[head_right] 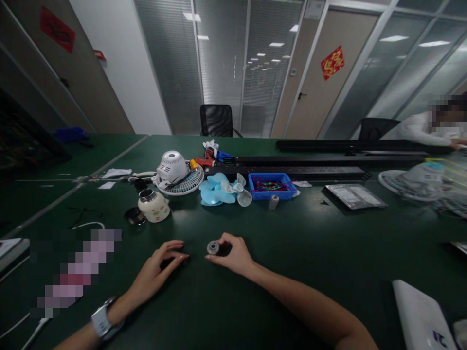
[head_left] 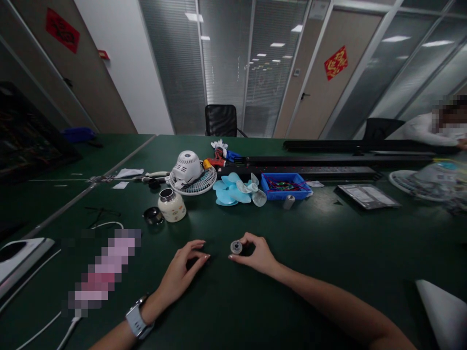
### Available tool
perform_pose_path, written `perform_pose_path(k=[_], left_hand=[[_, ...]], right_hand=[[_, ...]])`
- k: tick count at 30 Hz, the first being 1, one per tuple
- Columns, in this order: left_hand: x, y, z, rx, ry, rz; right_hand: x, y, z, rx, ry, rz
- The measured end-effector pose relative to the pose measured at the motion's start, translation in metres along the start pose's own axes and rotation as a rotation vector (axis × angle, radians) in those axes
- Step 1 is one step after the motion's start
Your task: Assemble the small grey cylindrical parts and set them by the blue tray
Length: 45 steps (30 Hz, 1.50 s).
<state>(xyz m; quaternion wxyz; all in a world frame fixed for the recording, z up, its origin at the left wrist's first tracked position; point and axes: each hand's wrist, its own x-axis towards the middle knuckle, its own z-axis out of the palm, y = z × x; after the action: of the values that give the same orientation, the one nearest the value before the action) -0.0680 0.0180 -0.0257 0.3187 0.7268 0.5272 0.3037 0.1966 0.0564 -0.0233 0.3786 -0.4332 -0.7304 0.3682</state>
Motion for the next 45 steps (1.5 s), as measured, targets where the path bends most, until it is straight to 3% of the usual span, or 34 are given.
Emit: perform_pose_path(k=[7,11,14,18,20,23,25,27,30,32,34,37,41,45], left_hand=[[0.000,0.005,-0.003,-0.091,0.024,-0.081],[0.000,0.005,-0.002,-0.084,0.022,-0.079],[0.000,0.005,-0.003,-0.081,0.033,-0.078],[-0.001,0.007,-0.005,-0.089,0.078,-0.091],[-0.001,0.008,-0.007,-0.084,0.099,-0.096],[-0.001,0.009,-0.008,-0.076,0.116,-0.105],[-0.001,0.009,-0.008,-0.064,0.127,-0.105],[-0.002,0.009,-0.007,-0.046,0.132,-0.107],[-0.003,0.009,-0.007,-0.014,0.129,-0.109],[-0.004,0.009,-0.008,0.008,0.125,-0.109],[-0.004,0.010,-0.009,0.028,0.117,-0.117],[-0.004,0.011,-0.009,0.050,0.100,-0.131],[-0.003,0.011,-0.009,0.072,0.104,-0.103],[-0.003,0.010,-0.008,0.088,0.088,-0.100]], right_hand=[[0.058,0.074,-0.068,-0.085,0.531,0.074],[0.075,0.100,-0.095,-0.123,0.670,0.111],[0.072,0.097,-0.098,-0.177,0.688,0.124],[0.052,0.054,-0.078,-0.472,0.842,-0.059],[0.040,0.024,-0.057,-0.560,0.714,-0.184],[0.024,-0.011,-0.012,-0.471,0.126,-0.285],[0.018,-0.020,0.018,-0.417,-0.179,-0.311],[0.019,-0.020,0.041,-0.423,-0.292,-0.321],[0.024,-0.015,0.054,-0.430,-0.311,-0.312],[0.028,-0.014,0.044,-0.416,-0.302,-0.299],[0.032,-0.014,0.020,-0.406,-0.231,-0.280],[0.041,-0.007,-0.035,-0.434,0.045,-0.214],[0.062,0.018,-0.108,-0.652,0.425,-0.118],[0.073,0.044,-0.138,-0.826,0.469,-0.012]])
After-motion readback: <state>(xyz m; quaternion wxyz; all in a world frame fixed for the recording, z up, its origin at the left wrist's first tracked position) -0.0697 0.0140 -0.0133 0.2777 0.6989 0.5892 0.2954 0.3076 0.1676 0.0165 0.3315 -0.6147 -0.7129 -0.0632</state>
